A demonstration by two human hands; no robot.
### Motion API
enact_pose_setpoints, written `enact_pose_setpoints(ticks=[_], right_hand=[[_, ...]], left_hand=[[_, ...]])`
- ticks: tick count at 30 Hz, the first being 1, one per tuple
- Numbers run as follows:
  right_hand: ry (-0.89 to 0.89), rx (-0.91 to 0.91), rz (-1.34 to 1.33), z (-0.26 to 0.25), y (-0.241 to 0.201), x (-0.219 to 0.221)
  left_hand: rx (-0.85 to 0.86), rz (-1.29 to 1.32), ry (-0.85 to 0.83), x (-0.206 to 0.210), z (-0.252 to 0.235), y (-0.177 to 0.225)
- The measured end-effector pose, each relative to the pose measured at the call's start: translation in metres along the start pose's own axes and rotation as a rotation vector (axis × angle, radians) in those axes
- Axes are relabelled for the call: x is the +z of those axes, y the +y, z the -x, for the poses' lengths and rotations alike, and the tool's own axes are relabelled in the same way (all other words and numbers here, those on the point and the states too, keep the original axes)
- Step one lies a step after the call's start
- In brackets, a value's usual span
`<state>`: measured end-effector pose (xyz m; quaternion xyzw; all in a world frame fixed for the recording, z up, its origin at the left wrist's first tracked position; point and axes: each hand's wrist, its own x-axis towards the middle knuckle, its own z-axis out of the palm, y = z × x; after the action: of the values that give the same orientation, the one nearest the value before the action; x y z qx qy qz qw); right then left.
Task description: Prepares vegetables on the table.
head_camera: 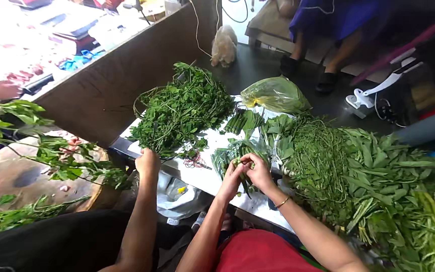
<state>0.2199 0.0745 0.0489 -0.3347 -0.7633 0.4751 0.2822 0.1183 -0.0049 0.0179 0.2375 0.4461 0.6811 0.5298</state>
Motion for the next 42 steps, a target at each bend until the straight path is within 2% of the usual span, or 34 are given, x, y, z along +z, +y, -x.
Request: enact_pose_setpoints(ticks=[4, 9, 15, 21, 25, 27, 29, 31, 32, 36, 40, 42], right_hand=[[-0.062, 0.087, -0.025, 0.001, -0.002, -0.009], [-0.133, 0.14, -0.093, 0.006, 0.005, -0.021], [-0.041, 0.166, -0.184, 0.02, 0.009, -0.022], [0.015, 0.156, -0.146, 0.033, 0.005, -0.021], [0.052, 0.146, -0.207, 0.037, 0.006, -0.032], [0.147, 0.218, -0.361, 0.038, 0.012, -0.039], [0.208, 0.365, -0.508, 0.038, 0.025, -0.045], [0.151, 0.516, -0.551, 0.041, 0.039, -0.05], [0.083, 0.531, -0.553, 0.044, 0.044, -0.054], [-0.019, 0.284, -0.427, 0.05, 0.028, -0.055], [0.023, -0.018, -0.177, 0.055, 0.009, -0.045], [0.107, -0.128, -0.111, 0.059, 0.009, -0.039]], left_hand=[[-0.033, -0.009, -0.1, -0.004, 0.004, -0.001], [-0.098, -0.014, -0.148, -0.004, 0.009, -0.006], [-0.012, -0.125, -0.243, -0.002, 0.016, -0.011], [0.104, -0.433, -0.14, 0.006, 0.018, -0.013], [0.123, -0.435, -0.141, 0.008, 0.019, -0.013], [0.132, -0.416, -0.151, 0.009, 0.019, -0.012], [0.131, -0.411, -0.157, 0.009, 0.021, -0.01], [0.114, -0.411, -0.159, 0.009, 0.023, -0.009], [0.1, -0.404, -0.158, 0.01, 0.024, -0.008], [0.061, -0.356, -0.167, 0.015, 0.026, -0.011], [0.07, -0.323, -0.171, 0.022, 0.029, -0.013], [0.093, -0.317, -0.153, 0.024, 0.03, -0.011]])
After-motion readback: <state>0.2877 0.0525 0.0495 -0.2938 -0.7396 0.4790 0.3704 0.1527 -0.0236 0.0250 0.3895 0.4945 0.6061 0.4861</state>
